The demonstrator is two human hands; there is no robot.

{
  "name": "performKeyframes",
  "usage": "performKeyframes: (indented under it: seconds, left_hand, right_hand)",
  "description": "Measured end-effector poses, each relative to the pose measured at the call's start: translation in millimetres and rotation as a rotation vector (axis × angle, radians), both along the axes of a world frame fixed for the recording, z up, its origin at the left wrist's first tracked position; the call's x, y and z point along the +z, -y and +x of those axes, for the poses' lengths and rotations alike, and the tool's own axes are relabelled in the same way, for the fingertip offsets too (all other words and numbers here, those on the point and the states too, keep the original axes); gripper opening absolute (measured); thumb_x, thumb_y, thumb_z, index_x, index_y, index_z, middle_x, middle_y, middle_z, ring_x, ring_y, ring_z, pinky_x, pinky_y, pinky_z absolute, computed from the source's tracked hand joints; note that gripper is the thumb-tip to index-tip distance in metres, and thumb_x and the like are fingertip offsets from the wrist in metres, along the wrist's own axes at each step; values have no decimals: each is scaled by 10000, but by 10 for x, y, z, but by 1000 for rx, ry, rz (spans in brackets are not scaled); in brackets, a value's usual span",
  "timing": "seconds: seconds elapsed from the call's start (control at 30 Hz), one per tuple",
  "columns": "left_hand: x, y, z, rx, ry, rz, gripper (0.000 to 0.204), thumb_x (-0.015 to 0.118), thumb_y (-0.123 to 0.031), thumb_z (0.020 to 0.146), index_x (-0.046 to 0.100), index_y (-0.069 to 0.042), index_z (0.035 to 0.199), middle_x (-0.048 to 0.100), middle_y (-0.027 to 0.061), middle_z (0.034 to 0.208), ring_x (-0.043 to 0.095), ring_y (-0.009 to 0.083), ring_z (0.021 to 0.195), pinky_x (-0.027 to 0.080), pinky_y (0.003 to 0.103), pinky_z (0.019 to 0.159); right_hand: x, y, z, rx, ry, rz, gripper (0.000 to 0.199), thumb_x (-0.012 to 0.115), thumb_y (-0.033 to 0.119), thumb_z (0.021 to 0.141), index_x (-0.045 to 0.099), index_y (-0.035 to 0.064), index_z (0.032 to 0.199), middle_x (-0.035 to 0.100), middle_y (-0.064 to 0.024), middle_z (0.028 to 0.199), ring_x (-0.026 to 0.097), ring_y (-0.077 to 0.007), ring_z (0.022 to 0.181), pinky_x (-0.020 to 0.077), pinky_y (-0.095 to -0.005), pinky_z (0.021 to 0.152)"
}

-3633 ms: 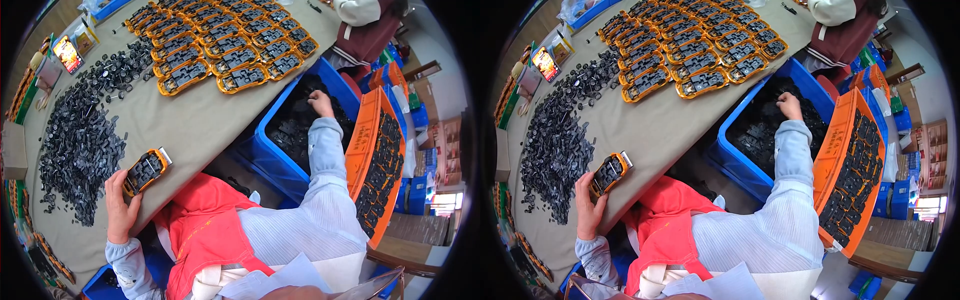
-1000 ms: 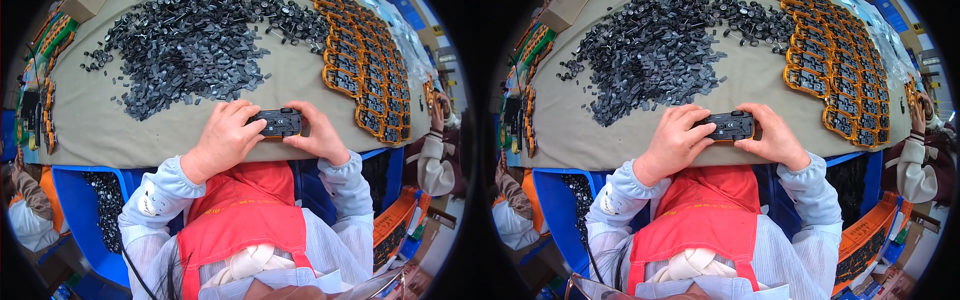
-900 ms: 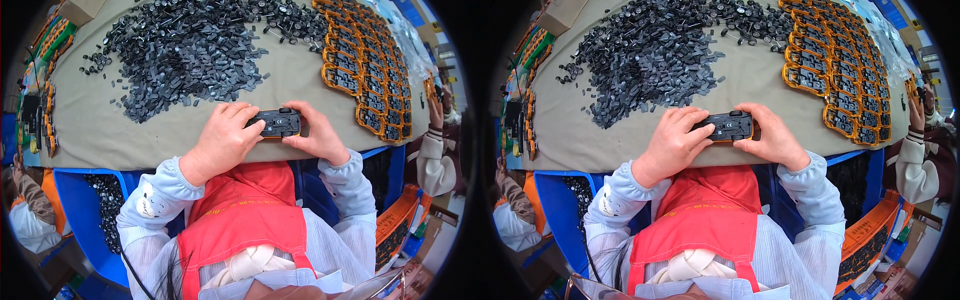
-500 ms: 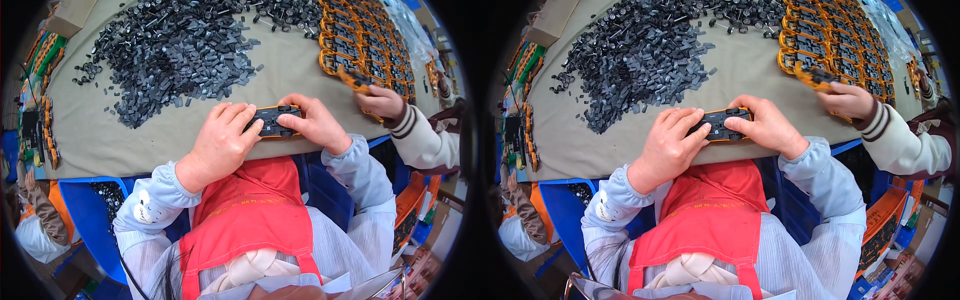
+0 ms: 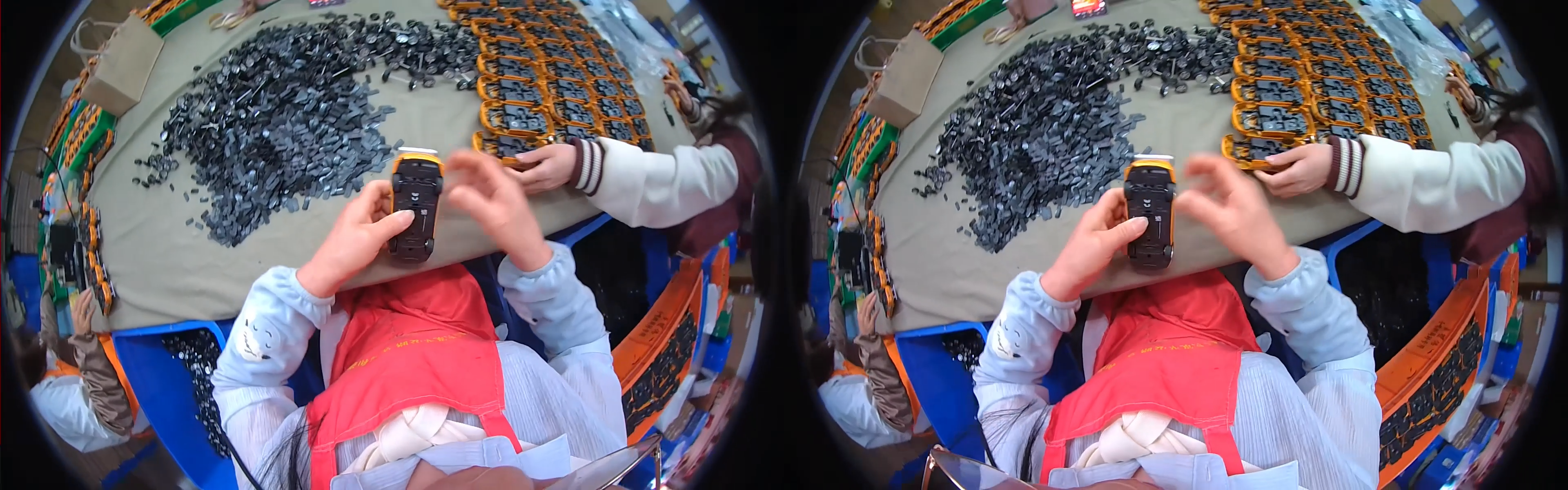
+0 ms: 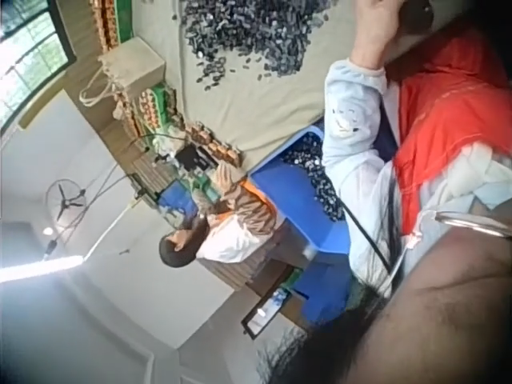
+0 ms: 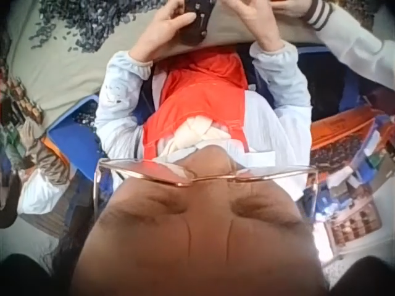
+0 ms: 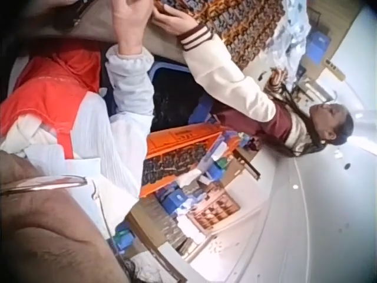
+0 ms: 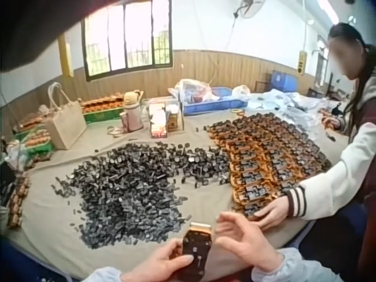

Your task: Manually assembling electronic components and chassis parts into toy cars on a production line.

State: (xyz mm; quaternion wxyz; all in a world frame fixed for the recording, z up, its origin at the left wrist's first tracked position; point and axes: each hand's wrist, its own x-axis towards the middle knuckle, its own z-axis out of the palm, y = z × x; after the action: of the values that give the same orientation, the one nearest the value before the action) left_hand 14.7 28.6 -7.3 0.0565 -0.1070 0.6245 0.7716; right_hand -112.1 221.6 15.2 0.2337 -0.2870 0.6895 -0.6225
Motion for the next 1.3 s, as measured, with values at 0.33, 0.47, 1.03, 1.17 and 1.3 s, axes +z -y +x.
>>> performKeyframes:
  seconds: [0.33, 0.47, 1.03, 1.17, 1.3]
  left_hand:
    - [273, -163, 107, 193, -247, -193, 354, 637, -45, 926, 541, 6, 1263, 631, 59, 1111, 610, 149, 987, 502, 296, 873]
    - [219, -392, 144, 287, -413, -82, 339, 559, -62, 976, 523, 6, 1307, 616, 59, 1163, 584, 150, 1044, 485, 286, 902]
    - [-276, -21, -191, 74, -203, -259, 151, 569, -168, 1031, 650, -71, 1114, 614, -27, 889, 529, 37, 765, 419, 174, 664]
    - [-347, 53, -196, 81, -214, -364, 140, 567, -165, 1032, 647, -70, 1094, 611, -28, 875, 521, 35, 746, 411, 172, 651]
    - [-297, -10, -206, 84, -201, -396, 124, 544, -130, 1036, 640, -52, 1036, 580, -29, 849, 506, 41, 759, 403, 193, 667]
  right_hand:
    - [82, 103, 553, -130, -192, -85, 333, 688, 153, 881, 618, -24, 1153, 703, -152, 1027, 667, -189, 924, 529, -344, 836]
    - [336, -135, 718, -204, -157, -180, 311, 681, 125, 895, 597, -15, 1159, 694, -109, 1002, 647, -157, 948, 516, -327, 854]
    - [994, -5913, 1994, -1707, -264, 9, 341, 659, 267, 929, 682, -20, 1112, 693, -78, 906, 656, -147, 772, 501, -307, 629]
    - [650, -6609, 1854, -1855, 74, 286, 360, 702, 252, 907, 690, -39, 1119, 713, -112, 921, 670, -218, 817, 508, -368, 698]
    - [357, -7092, 1645, -1944, 78, 472, 392, 740, 256, 875, 696, -72, 1085, 724, -196, 997, 690, -314, 906, 511, -424, 774]
